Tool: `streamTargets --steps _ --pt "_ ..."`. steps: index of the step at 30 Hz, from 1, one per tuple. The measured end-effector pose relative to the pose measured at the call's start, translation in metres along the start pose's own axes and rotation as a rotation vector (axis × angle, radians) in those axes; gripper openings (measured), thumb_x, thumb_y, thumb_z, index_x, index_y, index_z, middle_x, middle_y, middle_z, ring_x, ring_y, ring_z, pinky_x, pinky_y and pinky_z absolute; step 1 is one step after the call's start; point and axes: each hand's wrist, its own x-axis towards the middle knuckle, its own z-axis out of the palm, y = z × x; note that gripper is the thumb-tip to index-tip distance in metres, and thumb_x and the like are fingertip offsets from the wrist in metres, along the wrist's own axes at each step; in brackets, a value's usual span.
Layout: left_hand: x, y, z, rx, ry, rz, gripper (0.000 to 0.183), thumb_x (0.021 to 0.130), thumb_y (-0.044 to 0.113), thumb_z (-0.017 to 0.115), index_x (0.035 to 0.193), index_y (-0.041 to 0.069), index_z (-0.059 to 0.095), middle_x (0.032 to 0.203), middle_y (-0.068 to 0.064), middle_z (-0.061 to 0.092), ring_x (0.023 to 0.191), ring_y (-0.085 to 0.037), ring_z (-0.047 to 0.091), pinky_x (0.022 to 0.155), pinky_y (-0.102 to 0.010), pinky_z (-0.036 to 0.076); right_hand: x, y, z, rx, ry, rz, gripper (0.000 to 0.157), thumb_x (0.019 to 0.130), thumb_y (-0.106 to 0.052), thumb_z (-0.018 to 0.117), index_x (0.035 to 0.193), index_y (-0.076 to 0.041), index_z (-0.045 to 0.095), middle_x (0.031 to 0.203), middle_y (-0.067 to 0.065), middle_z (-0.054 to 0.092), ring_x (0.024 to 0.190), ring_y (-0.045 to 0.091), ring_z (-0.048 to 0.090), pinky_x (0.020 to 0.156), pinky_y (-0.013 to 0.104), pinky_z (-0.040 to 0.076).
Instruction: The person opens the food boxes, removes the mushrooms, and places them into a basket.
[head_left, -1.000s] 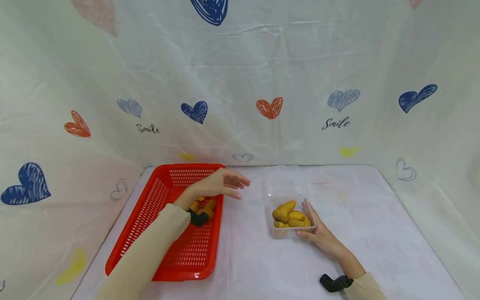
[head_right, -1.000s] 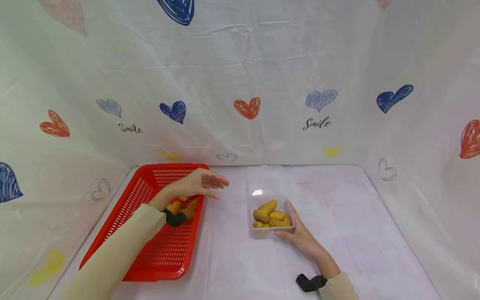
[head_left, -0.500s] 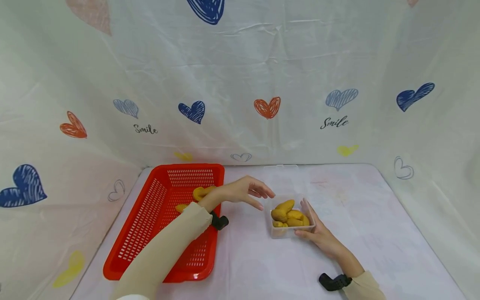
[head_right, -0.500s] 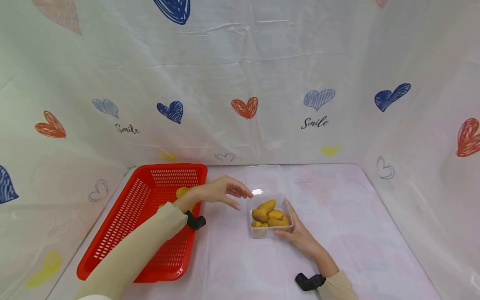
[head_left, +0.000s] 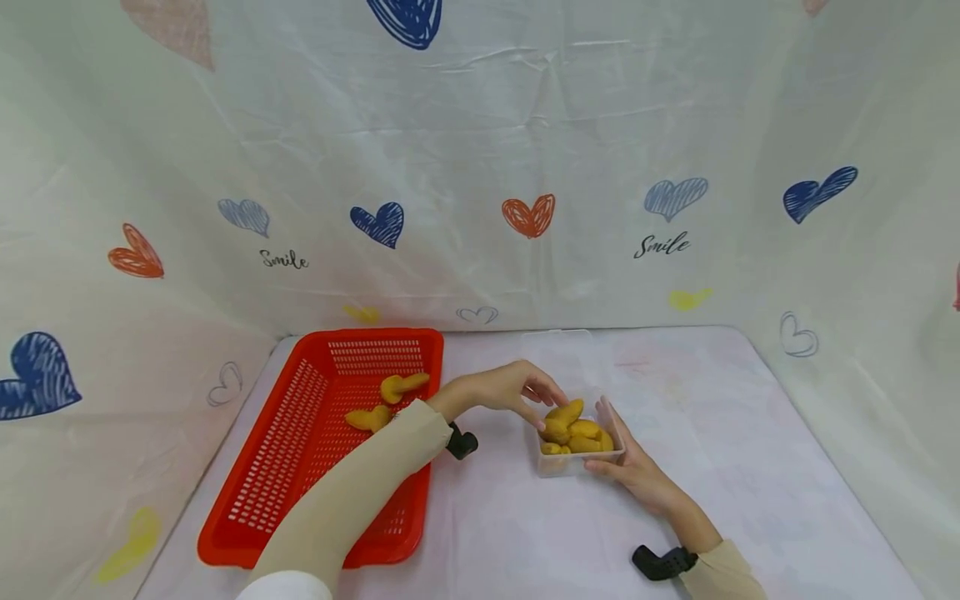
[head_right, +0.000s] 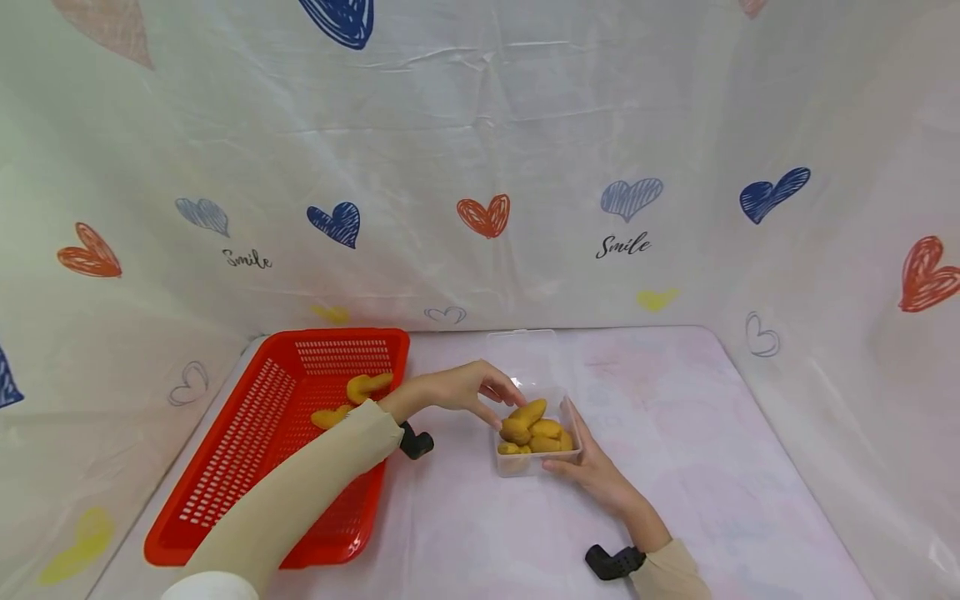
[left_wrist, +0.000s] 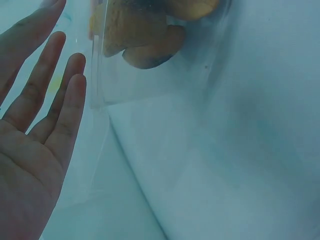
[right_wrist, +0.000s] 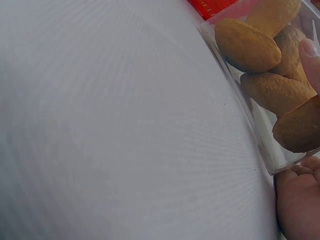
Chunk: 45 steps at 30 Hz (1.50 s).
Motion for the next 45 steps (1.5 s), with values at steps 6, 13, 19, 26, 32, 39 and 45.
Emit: streamTargets --steps 6,13,19,26,32,39,45 --pt "0.007 0.001 0.005 0.033 -0.009 -0.044 0.046 0.078 -0.006 0.081 0.122 -0.005 0.068 0.123 -0.014 0.068 0.111 -0.027 0.063 0.099 -0.028 0.049 0.001 0.000 0.002 -0.008 -0.003 0.003 0.103 0.094 -0.006 0.069 0.161 -0.025 -0.007 0.165 0.018 -0.010 0.147 0.045 -0.011 0.108 0.073 0.006" --pt "0.013 0.000 0.009 0.077 0.010 -0.052 0.046 0.077 -0.003 0.083 0.121 -0.001 0.069 0.122 -0.008 0.069 0.110 -0.021 0.063 0.099 -0.024 0.047 0.000 0.000 0.003 -0.006 0.004 0.000 0.103 0.094 -0.006 0.069 0.161 -0.030 -0.005 0.165 0.018 -0.008 0.148 0.044 -0.009 0.109 0.073 0.000" --pt "0.016 0.003 0.010 0.109 0.047 -0.035 0.045 0.080 0.003 0.082 0.123 -0.001 0.068 0.123 -0.011 0.069 0.110 -0.021 0.064 0.097 -0.023 0.048 0.001 -0.002 0.002 -0.004 0.003 0.001 0.102 0.094 -0.006 0.069 0.161 -0.029 -0.005 0.165 0.017 -0.009 0.148 0.044 -0.009 0.109 0.073 0.002" --pt "0.016 0.003 0.012 0.113 0.062 -0.049 0.046 0.079 0.003 0.083 0.123 0.000 0.069 0.123 -0.010 0.069 0.109 -0.021 0.064 0.097 -0.025 0.049 0.001 -0.001 0.001 -0.003 0.001 0.000 0.102 0.094 -0.006 0.069 0.161 -0.027 -0.006 0.165 0.016 -0.009 0.148 0.044 -0.010 0.109 0.072 0.003" --pt "0.016 0.001 0.011 0.116 0.032 -0.068 0.038 0.077 -0.002 0.083 0.114 -0.002 0.072 0.115 -0.008 0.072 0.107 -0.014 0.064 0.096 -0.023 0.049 -0.001 0.001 0.001 -0.003 -0.001 0.006 0.102 0.094 -0.005 0.068 0.161 -0.029 -0.006 0.165 0.016 -0.010 0.147 0.044 -0.011 0.109 0.071 0.005" --pt "0.019 0.001 0.013 0.129 -0.027 -0.065 0.033 0.077 -0.003 0.083 0.109 -0.003 0.074 0.107 -0.009 0.074 0.098 -0.013 0.066 0.094 -0.028 0.052 -0.002 0.001 0.002 0.003 -0.001 0.020 0.102 0.095 -0.006 0.068 0.160 -0.032 -0.006 0.165 0.016 -0.010 0.148 0.044 -0.011 0.111 0.069 0.004" --pt "0.022 0.001 0.014 0.146 -0.052 -0.091 0.030 0.078 -0.003 0.082 0.107 -0.001 0.075 0.104 -0.005 0.074 0.087 -0.006 0.065 0.086 -0.027 0.055 -0.003 -0.001 0.002 0.003 -0.001 0.017 0.103 0.094 -0.006 0.068 0.161 -0.030 -0.007 0.165 0.017 -0.011 0.147 0.045 -0.012 0.111 0.068 0.005"
